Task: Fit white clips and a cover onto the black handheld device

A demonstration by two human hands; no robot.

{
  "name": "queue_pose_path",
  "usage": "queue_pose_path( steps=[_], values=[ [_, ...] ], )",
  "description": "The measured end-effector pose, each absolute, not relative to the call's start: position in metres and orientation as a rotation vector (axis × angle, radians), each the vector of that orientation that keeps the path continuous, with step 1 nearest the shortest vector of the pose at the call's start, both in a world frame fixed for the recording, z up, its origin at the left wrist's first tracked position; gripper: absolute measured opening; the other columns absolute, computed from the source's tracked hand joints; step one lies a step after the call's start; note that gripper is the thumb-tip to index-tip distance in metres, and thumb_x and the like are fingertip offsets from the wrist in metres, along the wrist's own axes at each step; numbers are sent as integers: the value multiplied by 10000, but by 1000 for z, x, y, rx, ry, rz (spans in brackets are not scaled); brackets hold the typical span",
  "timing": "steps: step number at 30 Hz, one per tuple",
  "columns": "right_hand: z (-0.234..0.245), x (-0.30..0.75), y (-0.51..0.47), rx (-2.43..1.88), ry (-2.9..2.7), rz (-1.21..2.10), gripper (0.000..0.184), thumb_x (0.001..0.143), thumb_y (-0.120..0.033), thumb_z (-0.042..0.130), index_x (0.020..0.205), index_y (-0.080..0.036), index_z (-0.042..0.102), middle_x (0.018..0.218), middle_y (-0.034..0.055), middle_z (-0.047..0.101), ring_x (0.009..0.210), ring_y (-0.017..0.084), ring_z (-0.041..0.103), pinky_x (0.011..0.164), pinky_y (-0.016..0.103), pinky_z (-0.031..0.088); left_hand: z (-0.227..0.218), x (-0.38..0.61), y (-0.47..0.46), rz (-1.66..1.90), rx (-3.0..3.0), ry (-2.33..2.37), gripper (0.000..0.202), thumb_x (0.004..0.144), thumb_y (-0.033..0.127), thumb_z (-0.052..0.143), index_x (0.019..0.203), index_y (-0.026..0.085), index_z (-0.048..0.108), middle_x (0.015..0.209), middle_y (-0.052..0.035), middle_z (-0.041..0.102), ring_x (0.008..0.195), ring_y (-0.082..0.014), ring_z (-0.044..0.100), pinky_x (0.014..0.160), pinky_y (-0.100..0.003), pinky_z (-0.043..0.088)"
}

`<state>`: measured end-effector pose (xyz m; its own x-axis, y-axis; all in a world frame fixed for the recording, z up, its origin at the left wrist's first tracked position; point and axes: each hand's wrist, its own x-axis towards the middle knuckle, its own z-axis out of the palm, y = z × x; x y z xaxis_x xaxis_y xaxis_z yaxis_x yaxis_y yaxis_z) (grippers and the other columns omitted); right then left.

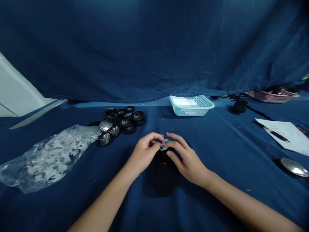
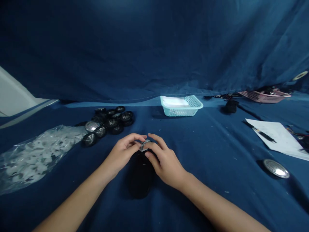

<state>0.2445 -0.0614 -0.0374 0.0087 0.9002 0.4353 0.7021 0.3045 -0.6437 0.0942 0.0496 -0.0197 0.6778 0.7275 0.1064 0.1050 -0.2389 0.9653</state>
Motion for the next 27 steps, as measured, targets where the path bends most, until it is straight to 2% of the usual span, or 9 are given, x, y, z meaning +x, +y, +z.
queue_pose_path(
  steps=[3,5,9,13,17,20,22,24,27],
  values=[
    [-35,245,-62,-1468,-1783,292,253,974,-237,435,1207,-291,518,1478,49,369,1318,240,445,1038,435,476,-21,96,49,704,1715,670,148,819,189,544,944,189,624,1038,-31,666,946,-184,630,864,-323,478],
    [-34,247,-62,-1458,-1807,284,268,974,-231,433,1220,-294,518,1435,48,426,1281,228,484,1028,420,484,-21,98,48,706,1676,688,149,817,195,559,953,187,619,1026,-35,666,955,-188,632,887,-335,474],
    [-33,250,-63,-1454,-1822,235,265,968,-240,467,1217,-286,545,1280,69,546,1192,228,542,1005,417,483,-19,97,45,679,1540,749,153,826,253,578,957,184,617,1038,-59,675,990,-213,626,870,-354,476],
    [-34,253,-64,-1445,-1811,212,239,967,-248,486,1193,-274,563,1222,76,549,1152,217,549,986,390,480,-14,86,46,546,1409,733,242,845,296,543,1049,206,638,1147,-70,659,1108,-246,584,882,-379,463],
    [-34,255,-66,-1452,-1835,225,245,974,-241,468,1200,-278,557,1237,82,533,1162,219,536,984,400,475,-11,75,47,379,1397,659,547,728,164,639,1261,246,548,1343,-65,562,1269,-243,486,1025,-386,396],
    [-35,254,-66,-1452,-1849,219,251,977,-247,458,1208,-280,551,1246,87,529,1169,228,529,978,413,477,-17,78,44,365,1572,691,722,674,211,754,1341,235,479,1386,-94,520,1271,-282,480,1026,-414,406],
    [-35,254,-66,-1458,-1860,194,256,979,-250,449,1212,-279,552,1247,91,529,1170,236,527,966,420,483,-23,83,41,422,1693,702,678,669,248,777,1296,218,522,1283,-93,598,1181,-285,550,984,-408,436],
    [-34,254,-66,-1473,-1884,142,260,983,-248,436,1210,-275,560,1235,96,537,1155,245,532,946,431,487,-28,88,38,473,1748,671,548,677,237,768,1195,201,590,1140,-72,669,1078,-266,605,929,-377,463],
    [-27,254,-67,-1497,-1960,29,267,985,-223,422,1196,-265,580,1188,99,562,1108,251,541,915,449,480,-31,90,36,515,1759,639,476,665,206,771,1118,195,624,1058,-54,692,1012,-249,626,884,-347,475]
  ],
)
